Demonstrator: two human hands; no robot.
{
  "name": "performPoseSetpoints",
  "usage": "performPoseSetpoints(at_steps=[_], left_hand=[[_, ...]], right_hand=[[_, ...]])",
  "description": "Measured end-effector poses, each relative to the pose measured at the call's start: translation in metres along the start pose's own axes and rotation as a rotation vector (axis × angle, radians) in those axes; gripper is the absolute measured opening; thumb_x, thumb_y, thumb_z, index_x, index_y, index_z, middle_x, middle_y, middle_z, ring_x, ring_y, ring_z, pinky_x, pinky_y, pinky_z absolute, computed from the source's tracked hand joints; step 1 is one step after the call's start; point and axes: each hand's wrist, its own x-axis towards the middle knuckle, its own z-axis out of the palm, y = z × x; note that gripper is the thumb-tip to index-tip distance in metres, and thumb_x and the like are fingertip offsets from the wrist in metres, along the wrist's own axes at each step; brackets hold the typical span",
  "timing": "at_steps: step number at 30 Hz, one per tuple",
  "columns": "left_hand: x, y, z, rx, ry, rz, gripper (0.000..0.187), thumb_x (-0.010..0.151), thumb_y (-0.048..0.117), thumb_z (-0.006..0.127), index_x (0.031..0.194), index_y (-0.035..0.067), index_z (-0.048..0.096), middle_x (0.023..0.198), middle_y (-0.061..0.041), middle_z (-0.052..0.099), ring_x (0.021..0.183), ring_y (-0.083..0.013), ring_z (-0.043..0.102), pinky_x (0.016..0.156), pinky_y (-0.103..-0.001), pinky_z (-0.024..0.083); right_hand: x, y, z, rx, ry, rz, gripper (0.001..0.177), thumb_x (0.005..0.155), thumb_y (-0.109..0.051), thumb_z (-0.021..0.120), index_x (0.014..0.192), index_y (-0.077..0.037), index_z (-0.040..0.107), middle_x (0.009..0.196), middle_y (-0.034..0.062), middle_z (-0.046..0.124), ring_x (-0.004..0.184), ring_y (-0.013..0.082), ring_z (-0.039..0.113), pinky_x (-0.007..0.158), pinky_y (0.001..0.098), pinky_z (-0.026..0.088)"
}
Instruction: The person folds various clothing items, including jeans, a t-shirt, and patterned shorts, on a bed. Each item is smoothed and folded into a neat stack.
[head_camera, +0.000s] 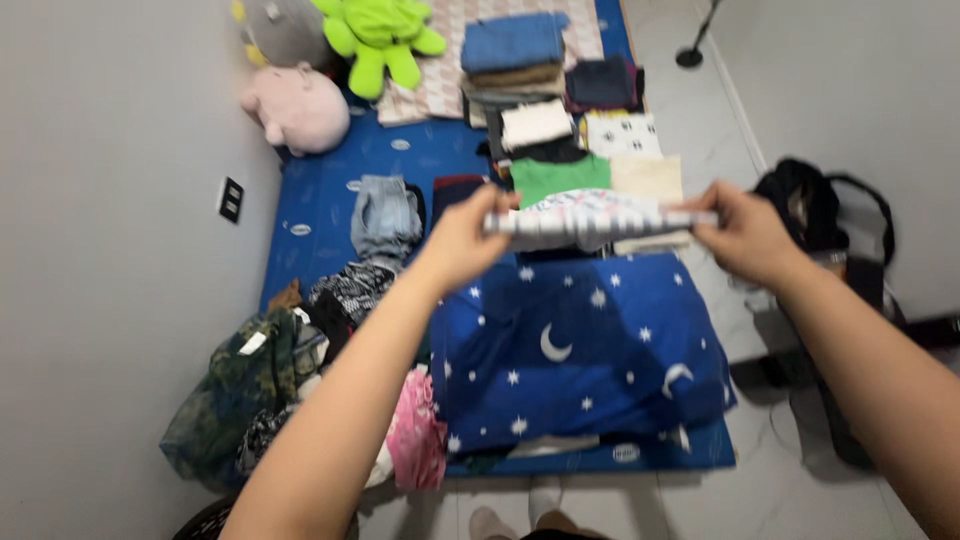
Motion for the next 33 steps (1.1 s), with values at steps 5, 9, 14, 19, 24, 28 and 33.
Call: performPoseSetpoints(at_steps=[5,9,14,19,24,28,33], left_hand=[[-0.144,-0.002,0.050,-0.069,-0.165,-0.060,0.028,0.085,0.008,0.066,0.111,0.004,0.058,0.122,-0.019,0.074,0.121,-0.0339,0.071,0.095,-0.037,0.057],[-0.215,-0.025,0.075,-0.078,-0.294,-0.347,0.031,0.086,0.014,0.071,0.112,0.004,0.057,0.110,-0.018,0.075,0.106,-0.0338,0.072,0.087,-0.038,0.057],[-0.230,-0.068,0.096,-0.171,-0.207,-0.584,0.032,0.087,0.017,0.076,0.111,0.006,0.058,0.092,-0.012,0.075,0.085,-0.0223,0.070,0.075,-0.034,0.056],[-0.191,-0.108,0.098,-0.314,-0.094,-0.534,0.038,0.088,0.016,0.076,0.120,0.008,0.057,0.098,-0.010,0.071,0.084,-0.0133,0.064,0.071,-0.029,0.053],[-0.136,-0.161,0.117,-0.890,0.141,-0.639,0.051,0.089,0.014,0.074,0.133,0.007,0.048,0.109,-0.013,0.072,0.095,-0.0164,0.068,0.081,-0.031,0.056],[-0.097,-0.217,0.155,-0.855,0.346,-0.816,0.067,0.085,0.018,0.075,0.141,0.010,0.040,0.118,-0.015,0.070,0.105,-0.0219,0.068,0.089,-0.036,0.056],[-0.099,-0.261,0.202,-0.234,0.201,-1.179,0.082,0.078,0.041,0.086,0.135,-0.004,0.048,0.123,-0.021,0.068,0.115,-0.0300,0.068,0.098,-0.037,0.053]], right_hand=[[-0.107,0.048,0.049,-0.023,-0.215,-0.078,0.011,0.084,-0.005,0.062,0.095,-0.005,0.059,0.116,0.0018,0.080,0.081,0.0162,0.071,0.074,0.0341,0.058],[-0.152,0.075,0.098,-0.107,-0.356,0.066,0.009,0.087,-0.009,0.063,0.094,-0.004,0.062,0.114,0.0000,0.081,0.089,0.0118,0.074,0.080,0.0312,0.059],[-0.150,0.105,0.137,0.041,-0.247,0.021,0.014,0.090,-0.007,0.062,0.104,-0.005,0.065,0.095,0.0067,0.072,0.083,0.0125,0.063,0.075,0.0292,0.052],[-0.095,0.118,0.149,0.318,-0.153,-0.014,0.021,0.092,-0.003,0.060,0.113,-0.007,0.063,0.101,0.0044,0.067,0.087,0.0112,0.061,0.076,0.0278,0.050],[-0.004,0.142,0.168,0.900,-0.099,0.038,0.033,0.096,-0.002,0.059,0.128,-0.005,0.055,0.111,0.0059,0.066,0.099,0.0132,0.064,0.088,0.0277,0.053],[0.069,0.162,0.211,0.759,0.018,0.147,0.055,0.094,-0.008,0.063,0.146,-0.009,0.045,0.118,0.0108,0.065,0.105,0.0197,0.062,0.090,0.0327,0.051],[0.081,0.196,0.286,0.362,-0.225,0.471,0.068,0.084,-0.030,0.078,0.137,0.004,0.053,0.118,0.0180,0.071,0.107,0.0284,0.068,0.092,0.0397,0.054]])
